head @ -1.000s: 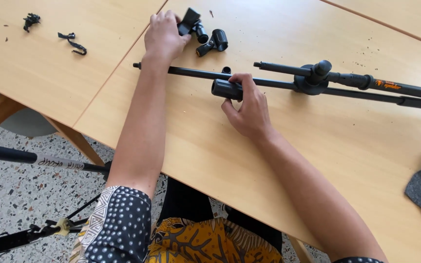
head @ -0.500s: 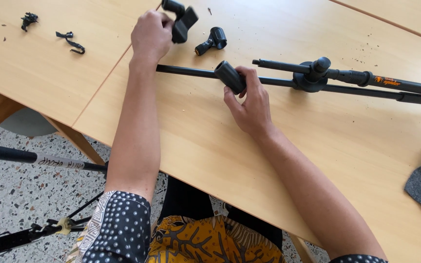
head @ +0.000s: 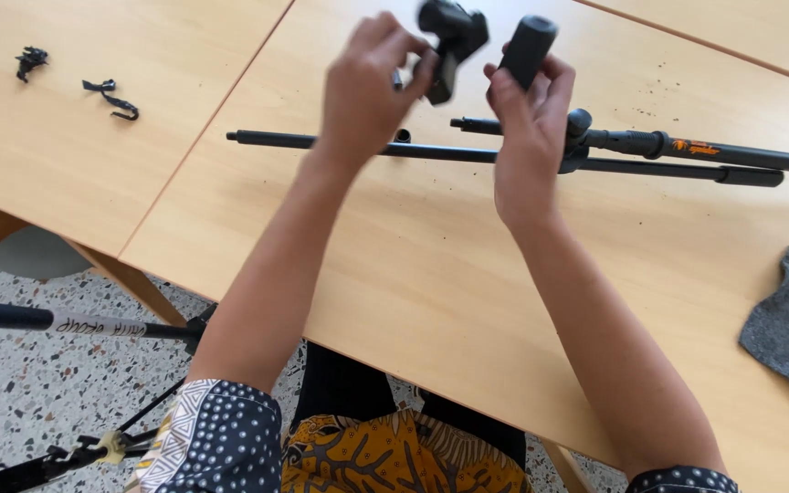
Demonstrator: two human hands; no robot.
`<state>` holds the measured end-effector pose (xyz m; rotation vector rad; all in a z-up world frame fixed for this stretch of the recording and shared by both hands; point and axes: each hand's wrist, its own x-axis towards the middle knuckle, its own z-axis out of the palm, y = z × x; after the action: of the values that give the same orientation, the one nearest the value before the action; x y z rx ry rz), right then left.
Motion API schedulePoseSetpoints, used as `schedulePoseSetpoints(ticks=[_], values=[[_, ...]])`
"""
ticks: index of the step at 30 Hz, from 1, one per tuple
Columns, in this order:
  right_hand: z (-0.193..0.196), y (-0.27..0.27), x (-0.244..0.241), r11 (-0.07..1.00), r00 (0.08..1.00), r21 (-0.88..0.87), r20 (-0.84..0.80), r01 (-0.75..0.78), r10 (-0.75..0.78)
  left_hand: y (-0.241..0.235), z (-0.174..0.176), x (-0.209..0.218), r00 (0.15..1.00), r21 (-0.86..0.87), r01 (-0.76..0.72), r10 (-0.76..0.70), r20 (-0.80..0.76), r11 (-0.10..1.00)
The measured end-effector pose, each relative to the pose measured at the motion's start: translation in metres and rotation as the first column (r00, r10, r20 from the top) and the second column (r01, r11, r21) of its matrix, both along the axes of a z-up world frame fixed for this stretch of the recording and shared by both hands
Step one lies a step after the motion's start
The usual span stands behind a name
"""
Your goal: The person disassembles a tripod by removing the head and unscrewing the leg sections. They then reassemble the tripod by screwing the leg sections back together and reattaching the head, tightening the knobs to secure the components.
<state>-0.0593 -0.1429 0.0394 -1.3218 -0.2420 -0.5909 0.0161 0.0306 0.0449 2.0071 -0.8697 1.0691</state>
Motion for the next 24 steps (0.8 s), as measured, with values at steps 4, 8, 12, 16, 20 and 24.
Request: schedulePoseSetpoints(ticks=[4, 8, 12, 16, 20, 24], values=[[0.026, -0.002, -0.007, 0.969, 0.961, 0.239, -0.244, -0.068, 0.127, -0.03, -0.003, -0.023, 0.994, 0.021, -0.043, 0.04, 0.103, 0.999], [0.034, 0.001, -0.013, 0.834, 0.926, 0.523, -0.2, -0.176, 0.321, -0.041, 0.006, -0.048, 0.967, -0.171, 0.147, -0.178, -0.183, 0.974], [0.039, 0.002, -0.015, 0.808, 0.899, 0.558, -0.233, -0.188, 0.37, -0.039, 0.013, -0.051, 0.899, -0.29, 0.236, -0.322, -0.298, 0.927], [0.036, -0.002, -0.013, 0.811, 0.896, 0.544, -0.222, -0.214, 0.385, -0.037, 0.013, -0.049, 0.865, -0.344, 0.258, -0.374, -0.334, 0.903], [0.04, -0.002, -0.015, 0.805, 0.884, 0.546, -0.227, -0.231, 0.408, -0.039, 0.011, -0.049, 0.788, -0.513, 0.224, -0.464, -0.404, 0.828], [0.043, -0.003, -0.017, 0.792, 0.861, 0.52, -0.189, -0.32, 0.472, -0.046, 0.003, -0.041, 0.643, -0.775, 0.105, -0.637, -0.425, 0.623]])
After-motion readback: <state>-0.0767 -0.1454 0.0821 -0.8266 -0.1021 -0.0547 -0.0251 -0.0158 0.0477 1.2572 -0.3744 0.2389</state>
